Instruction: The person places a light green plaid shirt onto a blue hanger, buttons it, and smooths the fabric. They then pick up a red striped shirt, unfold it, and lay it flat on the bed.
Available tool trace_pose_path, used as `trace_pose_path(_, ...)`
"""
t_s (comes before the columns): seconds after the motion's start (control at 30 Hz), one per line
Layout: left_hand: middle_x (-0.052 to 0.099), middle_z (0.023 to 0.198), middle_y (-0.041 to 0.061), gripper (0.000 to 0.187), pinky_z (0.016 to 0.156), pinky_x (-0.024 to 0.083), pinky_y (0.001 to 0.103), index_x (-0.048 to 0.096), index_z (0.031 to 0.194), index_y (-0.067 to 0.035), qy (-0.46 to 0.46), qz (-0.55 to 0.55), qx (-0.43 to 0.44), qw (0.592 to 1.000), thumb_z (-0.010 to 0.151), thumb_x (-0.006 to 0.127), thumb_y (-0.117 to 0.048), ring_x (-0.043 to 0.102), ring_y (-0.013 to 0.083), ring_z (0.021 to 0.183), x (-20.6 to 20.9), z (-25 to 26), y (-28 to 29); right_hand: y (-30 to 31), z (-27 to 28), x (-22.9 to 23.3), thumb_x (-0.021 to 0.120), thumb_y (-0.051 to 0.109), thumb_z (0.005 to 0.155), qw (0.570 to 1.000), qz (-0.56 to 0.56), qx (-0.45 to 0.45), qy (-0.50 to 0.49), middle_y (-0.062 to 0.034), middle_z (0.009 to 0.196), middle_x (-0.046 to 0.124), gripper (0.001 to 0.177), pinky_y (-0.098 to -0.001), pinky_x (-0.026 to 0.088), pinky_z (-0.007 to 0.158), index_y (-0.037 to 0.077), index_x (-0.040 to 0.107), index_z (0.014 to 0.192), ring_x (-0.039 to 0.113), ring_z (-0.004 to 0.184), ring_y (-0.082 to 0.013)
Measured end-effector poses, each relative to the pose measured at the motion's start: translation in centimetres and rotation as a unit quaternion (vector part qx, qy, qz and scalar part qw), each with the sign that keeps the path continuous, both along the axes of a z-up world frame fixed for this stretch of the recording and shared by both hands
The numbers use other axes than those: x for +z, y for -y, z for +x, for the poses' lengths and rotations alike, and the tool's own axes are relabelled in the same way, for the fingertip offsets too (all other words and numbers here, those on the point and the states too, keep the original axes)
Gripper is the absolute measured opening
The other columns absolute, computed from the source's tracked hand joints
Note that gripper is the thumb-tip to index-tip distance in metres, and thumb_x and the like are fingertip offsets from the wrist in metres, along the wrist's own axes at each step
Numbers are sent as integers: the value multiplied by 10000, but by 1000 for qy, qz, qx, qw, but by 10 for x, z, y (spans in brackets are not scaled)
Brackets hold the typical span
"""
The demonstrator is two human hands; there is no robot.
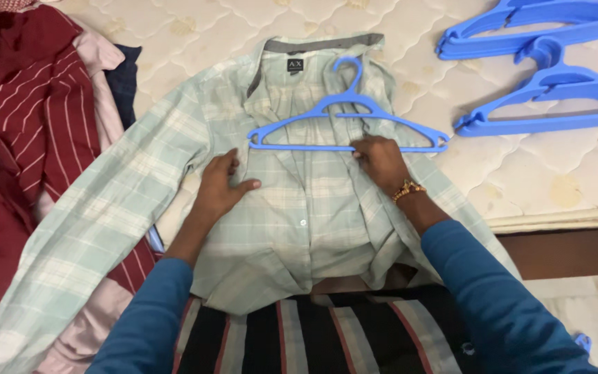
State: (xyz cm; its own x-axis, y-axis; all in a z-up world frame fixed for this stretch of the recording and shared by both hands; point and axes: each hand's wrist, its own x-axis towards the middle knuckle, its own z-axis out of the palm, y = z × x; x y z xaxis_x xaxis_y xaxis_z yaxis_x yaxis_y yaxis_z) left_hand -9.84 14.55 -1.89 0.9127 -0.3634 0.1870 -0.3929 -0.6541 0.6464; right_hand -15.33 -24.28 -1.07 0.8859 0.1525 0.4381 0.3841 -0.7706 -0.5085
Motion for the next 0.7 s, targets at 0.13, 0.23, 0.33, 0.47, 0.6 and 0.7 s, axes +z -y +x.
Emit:
trace_pose_path(0.13, 633, 1118, 165, 926, 873, 554, 408, 561, 1400, -38, -26, 19, 28, 999, 637, 960, -380, 649, 293, 965, -7, 8, 5, 4, 6, -16, 707, -43, 773, 1000, -20, -4, -22, -176, 968, 736, 280, -459, 546, 814, 35, 766, 1035, 699, 916, -373)
trace_pose_path(0.23, 625, 1121, 154, 923, 887, 541, 417, 562, 1391, -59, -34, 17, 49, 998, 616, 969, -350, 638, 296, 981, -5, 9, 11, 6, 12, -20, 716, -13, 767, 1000, 21, 15, -12, -168, 1034, 746, 232, -431, 565, 815, 44, 759, 988, 708, 911, -363)
trace_pose_path(0.33, 621, 1141, 138, 936, 908, 532, 417, 550, 1400, -76, -52, 10, 64, 997, 607, 970, -340, 630, 291, 1011, -4, 3, 11, 7, 14, -19, 715, -7, 809, 998, 26, -16, -57, -181, 978, 736, 244, -438, 559, 797, 64, 779, 1033, 708, 880, -367)
trace_pose_path(0.47, 620, 1155, 120, 946, 930, 511, 426, 546, 1408, -114, -70, 9, 82, 994, 588, 968, -325, 623, 283, 1026, -3, 4, 15, 6, 15, -15, 713, 9, 819, 998, 13, -14, -61, -170, 953, 743, 229, -435, 560, 786, 71, 778, 1029, 711, 870, -365)
trace_pose_path(0.6, 617, 1154, 103, 931, 953, 470, 444, 544, 1409, -143, -53, 12, 85, 995, 601, 968, -328, 609, 272, 1039, -7, 3, 14, 9, 17, -18, 734, 48, 826, 998, 11, -14, -66, -178, 975, 737, 218, -437, 561, 784, 79, 780, 1037, 708, 876, -370)
trace_pose_path(0.7, 605, 1154, 89, 927, 966, 439, 457, 535, 1416, -164, -64, 13, 89, 994, 610, 959, -335, 585, 274, 1065, -9, 3, 14, 8, 18, -20, 751, 82, 839, 996, 14, -29, -83, -181, 990, 735, 204, -432, 564, 795, 93, 787, 1040, 710, 885, -371)
